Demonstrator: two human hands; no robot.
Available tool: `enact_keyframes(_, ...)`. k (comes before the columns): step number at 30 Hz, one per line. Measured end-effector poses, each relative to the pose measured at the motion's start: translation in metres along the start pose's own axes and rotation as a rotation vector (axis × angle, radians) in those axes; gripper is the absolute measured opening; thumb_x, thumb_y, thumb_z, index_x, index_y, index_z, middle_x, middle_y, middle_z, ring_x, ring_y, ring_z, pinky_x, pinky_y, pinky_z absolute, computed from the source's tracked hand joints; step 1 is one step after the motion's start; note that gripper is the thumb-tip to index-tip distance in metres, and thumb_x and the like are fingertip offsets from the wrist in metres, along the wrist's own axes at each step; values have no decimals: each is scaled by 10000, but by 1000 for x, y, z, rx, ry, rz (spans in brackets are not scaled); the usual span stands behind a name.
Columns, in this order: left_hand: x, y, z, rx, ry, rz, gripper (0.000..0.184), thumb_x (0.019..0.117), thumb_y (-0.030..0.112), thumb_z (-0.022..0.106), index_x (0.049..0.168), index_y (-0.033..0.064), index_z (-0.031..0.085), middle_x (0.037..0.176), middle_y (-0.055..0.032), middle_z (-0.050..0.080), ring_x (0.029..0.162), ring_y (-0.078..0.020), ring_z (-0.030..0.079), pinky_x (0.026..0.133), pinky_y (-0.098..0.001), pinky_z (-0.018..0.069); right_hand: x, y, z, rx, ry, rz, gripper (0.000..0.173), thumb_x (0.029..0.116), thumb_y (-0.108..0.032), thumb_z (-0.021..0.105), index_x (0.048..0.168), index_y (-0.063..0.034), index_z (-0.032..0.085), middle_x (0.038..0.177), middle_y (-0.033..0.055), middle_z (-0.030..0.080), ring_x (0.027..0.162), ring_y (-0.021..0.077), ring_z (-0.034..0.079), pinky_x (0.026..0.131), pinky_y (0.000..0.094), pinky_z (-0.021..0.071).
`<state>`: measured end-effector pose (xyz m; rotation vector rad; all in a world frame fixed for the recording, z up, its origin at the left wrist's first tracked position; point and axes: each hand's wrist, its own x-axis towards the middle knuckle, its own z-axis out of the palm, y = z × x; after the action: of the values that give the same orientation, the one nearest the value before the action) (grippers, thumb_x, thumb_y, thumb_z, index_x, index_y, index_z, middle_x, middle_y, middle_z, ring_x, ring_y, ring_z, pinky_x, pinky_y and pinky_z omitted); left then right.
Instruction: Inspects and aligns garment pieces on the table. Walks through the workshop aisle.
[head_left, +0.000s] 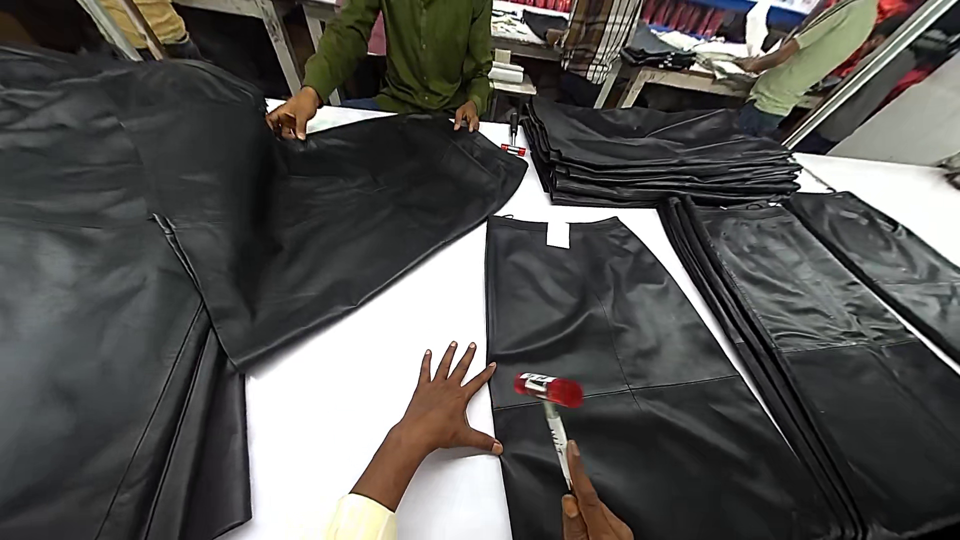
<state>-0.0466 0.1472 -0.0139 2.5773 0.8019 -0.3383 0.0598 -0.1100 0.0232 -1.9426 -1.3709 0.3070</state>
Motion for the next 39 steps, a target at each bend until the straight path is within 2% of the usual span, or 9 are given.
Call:
enact_keyframes(4,-1,-1,4,4,33,15,1256,585,998,558,1635,410,197,1741,-20,-33,1587,-338,-108,1186,-712,-97,5,18,4,-95,-216,102,492,1098,-244,400,1571,-113,425,814,120,710,621,257,662,612,460,570)
enact_keyframes(8,0,-1,3,-4,31,13,1259,589,1001,547,1638,410,182,1741,-28,-38,1587,-340,-108,1185,-714,-94,9,7,2,1,12,12,499,1116,-253,366,1511,39,455,829,128,691,570,143,585,576,318,549)
enact_keyframes(12,0,-2,5,3,40,20,1260,576,1013,535,1633,416,199,1741,-24,-23,1587,-339,-105,1185,-710,-101,12,17,6,-68,-191,96,493,1096,-217,394,1569,-83,418,832,121,725,609,241,661,616,456,574)
enact_keyframes(15,1,-3,1,4,17,15,1262,583,1010,535,1637,421,168,1740,-22,-54,1584,-338,-124,1181,-710,-113,14,6,4,-2,-6,19,502,1113,-251,368,1522,31,441,839,120,705,560,139,584,577,320,549)
enact_keyframes(19,0,-3,5,6,38,25,1263,578,1007,545,1635,408,200,1741,-22,-35,1586,-339,-111,1182,-715,-95,7,16,9,-80,-201,99,495,1098,-237,393,1571,-96,420,827,114,717,615,245,660,613,457,573)
enact_keyframes(23,1,-3,2,-12,22,16,1249,597,989,564,1637,414,179,1741,-21,-34,1587,-332,-113,1181,-709,-108,3,3,5,-21,-18,22,489,1106,-220,381,1507,50,452,927,155,729,617,159,636,629,336,575)
enact_keyframes(30,3,-2,0,12,33,17,1263,578,1004,553,1635,417,188,1741,-23,-35,1587,-334,-113,1182,-708,-104,-2,6,4,-40,22,-2,491,1106,-235,382,1500,45,468,912,153,726,631,161,641,635,321,573)
enact_keyframes(35,0,0,2,4,57,30,1267,573,990,582,1633,401,216,1741,-33,-18,1588,-335,-104,1183,-720,-93,3,17,-4,-80,-294,140,507,1105,-274,387,1599,-160,378,848,130,722,647,278,668,636,492,563)
enact_keyframes(39,-3,-5,12,-33,236,103,1257,550,1010,559,1602,351,355,1716,-122,166,1577,-430,64,1172,-776,-3,-6,18,-16,13,-136,173,483,1107,-268,411,1559,-102,444,977,173,747,756,311,718,722,529,588)
